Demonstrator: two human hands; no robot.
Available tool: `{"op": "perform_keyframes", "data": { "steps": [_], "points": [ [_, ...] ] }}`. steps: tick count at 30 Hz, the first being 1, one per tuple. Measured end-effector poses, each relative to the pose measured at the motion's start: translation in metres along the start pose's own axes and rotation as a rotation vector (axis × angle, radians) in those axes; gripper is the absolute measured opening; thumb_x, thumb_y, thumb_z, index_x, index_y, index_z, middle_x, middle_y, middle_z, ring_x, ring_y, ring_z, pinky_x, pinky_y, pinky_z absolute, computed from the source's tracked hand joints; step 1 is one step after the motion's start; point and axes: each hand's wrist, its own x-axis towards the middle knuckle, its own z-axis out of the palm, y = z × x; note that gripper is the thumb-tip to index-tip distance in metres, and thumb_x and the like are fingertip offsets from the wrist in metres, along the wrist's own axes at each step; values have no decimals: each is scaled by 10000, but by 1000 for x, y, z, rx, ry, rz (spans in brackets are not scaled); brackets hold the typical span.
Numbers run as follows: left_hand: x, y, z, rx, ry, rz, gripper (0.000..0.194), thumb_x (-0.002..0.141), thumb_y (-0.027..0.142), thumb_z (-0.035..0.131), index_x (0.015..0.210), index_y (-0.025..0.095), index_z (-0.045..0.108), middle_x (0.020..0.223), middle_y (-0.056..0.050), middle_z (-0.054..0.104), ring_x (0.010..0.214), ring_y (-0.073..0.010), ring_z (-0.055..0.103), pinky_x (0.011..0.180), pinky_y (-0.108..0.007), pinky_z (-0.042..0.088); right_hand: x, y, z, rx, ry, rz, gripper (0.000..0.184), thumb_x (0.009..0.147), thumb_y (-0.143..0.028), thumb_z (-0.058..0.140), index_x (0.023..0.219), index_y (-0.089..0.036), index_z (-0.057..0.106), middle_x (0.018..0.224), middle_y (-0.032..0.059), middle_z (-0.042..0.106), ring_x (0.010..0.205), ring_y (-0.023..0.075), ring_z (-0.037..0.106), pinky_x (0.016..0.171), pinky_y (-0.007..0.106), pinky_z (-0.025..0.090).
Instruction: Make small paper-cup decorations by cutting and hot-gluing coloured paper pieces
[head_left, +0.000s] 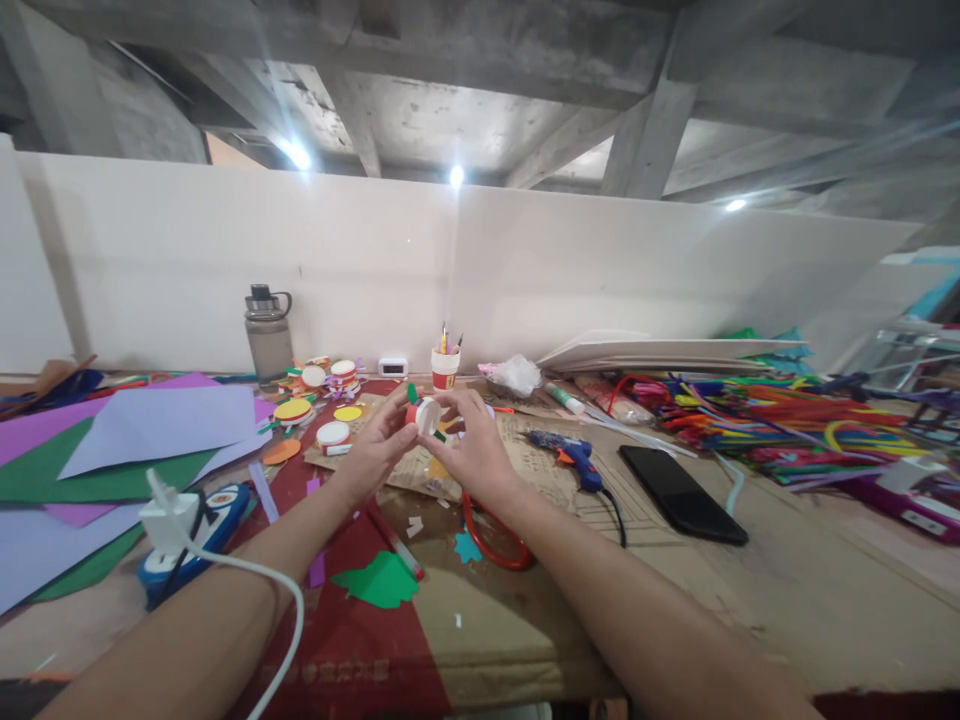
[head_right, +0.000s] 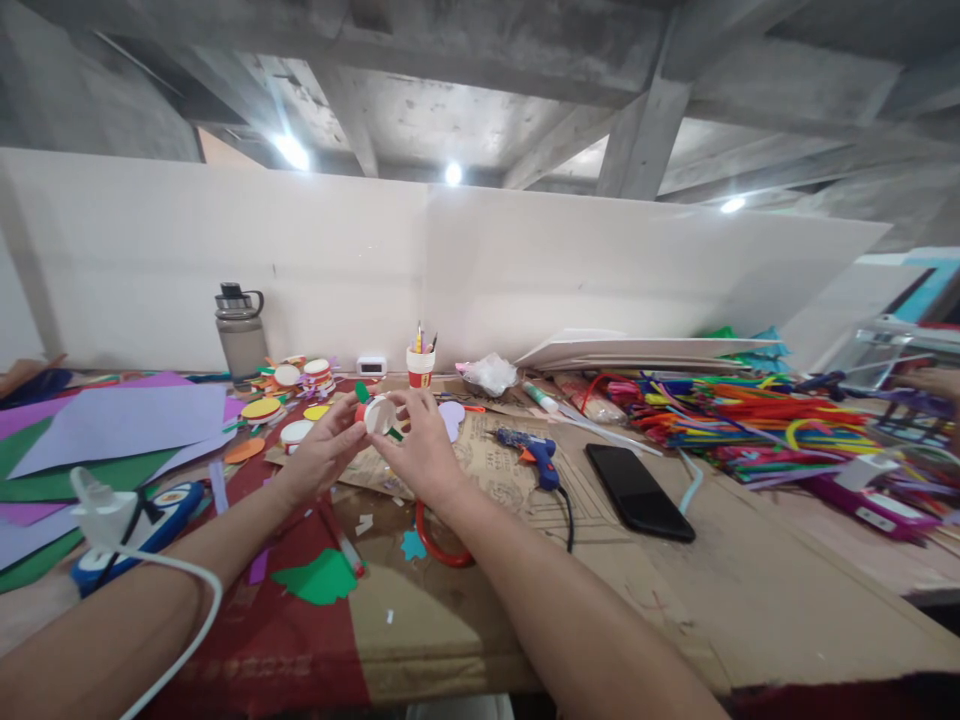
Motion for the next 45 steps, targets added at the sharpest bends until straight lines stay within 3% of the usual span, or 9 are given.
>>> {"op": "perform_keyframes", "data": {
  "steps": [9, 14, 20, 26, 31, 35, 38, 42, 45],
  "points": [
    [3, -1, -3, -115, 54, 17, 444, 760, 232, 692, 1193, 256, 597, 1225, -66, 600, 1095, -214, 558, 920, -346, 458, 1, 1, 2, 48, 38, 8, 387, 731, -284, 663, 1080, -212, 513, 1042, 55, 548, 853, 158, 557, 721, 317, 515],
    [6, 2, -9, -213, 159, -2, 308, 783, 218, 667, 1086, 232, 615, 1118, -33, 629, 975, -153, 591, 916, -364, 482, 7, 12, -3, 44, 56, 126, 365, 740, -331, 638, 1057, -194, 520, 1057, 61, 552, 822, 146, 560, 708, 302, 508],
    [13, 2, -22, -249, 366, 30, 151, 786, 232, 665, 923, 202, 608, 871, 12, 663, 794, -110, 626, 841, -323, 516, 5, 30, -1, -298, -198, 220, 322, 712, -318, 641, 987, -155, 597, 990, 74, 589, 898, 190, 547, 814, 339, 453],
    [14, 7, -22, -336, 389, -65, 126, 830, 247, 589, 909, 158, 628, 847, -44, 710, 797, -158, 670, 776, -314, 533, -11, 35, 14, -523, -472, 155, 293, 703, -351, 661, 935, -172, 667, 972, 101, 625, 952, 252, 548, 822, 350, 417],
    [14, 9, -22, -415, 356, -151, 244, 853, 226, 500, 1040, 136, 629, 913, -100, 722, 852, -208, 686, 740, -331, 546, -5, 31, 9, -468, -421, 192, 408, 725, -438, 666, 1024, -160, 659, 1039, 117, 635, 990, 245, 555, 861, 356, 416],
    [14, 9, -25, -417, 368, -189, 289, 860, 230, 447, 1060, 118, 624, 945, -129, 717, 855, -221, 689, 685, -325, 559, 3, 35, -10, -342, -257, 195, 332, 793, -378, 601, 1040, -161, 646, 999, 89, 654, 886, 189, 587, 809, 322, 446],
    [14, 10, -25, -402, 420, -231, 285, 856, 233, 428, 1016, 107, 627, 889, -130, 717, 806, -224, 695, 613, -314, 563, 3, 43, -38, -370, -215, 243, 292, 809, -314, 569, 1047, -160, 639, 949, 82, 659, 803, 168, 597, 748, 300, 461],
    [13, 6, -23, -352, 470, -248, 209, 813, 206, 535, 987, 127, 620, 841, -101, 713, 748, -201, 695, 580, -275, 560, -11, 60, -90, -656, -138, 281, 285, 812, -317, 561, 1020, -132, 621, 964, 114, 650, 878, 215, 596, 797, 332, 454],
    [12, 1, -22, -293, 481, -201, 304, 728, 85, 621, 1024, 156, 607, 846, -71, 710, 748, -176, 694, 611, -245, 560, -31, 74, -124, -947, -94, 296, 337, 808, -369, 564, 1022, -110, 593, 1001, 165, 626, 973, 277, 576, 855, 380, 430]
  ]
}}
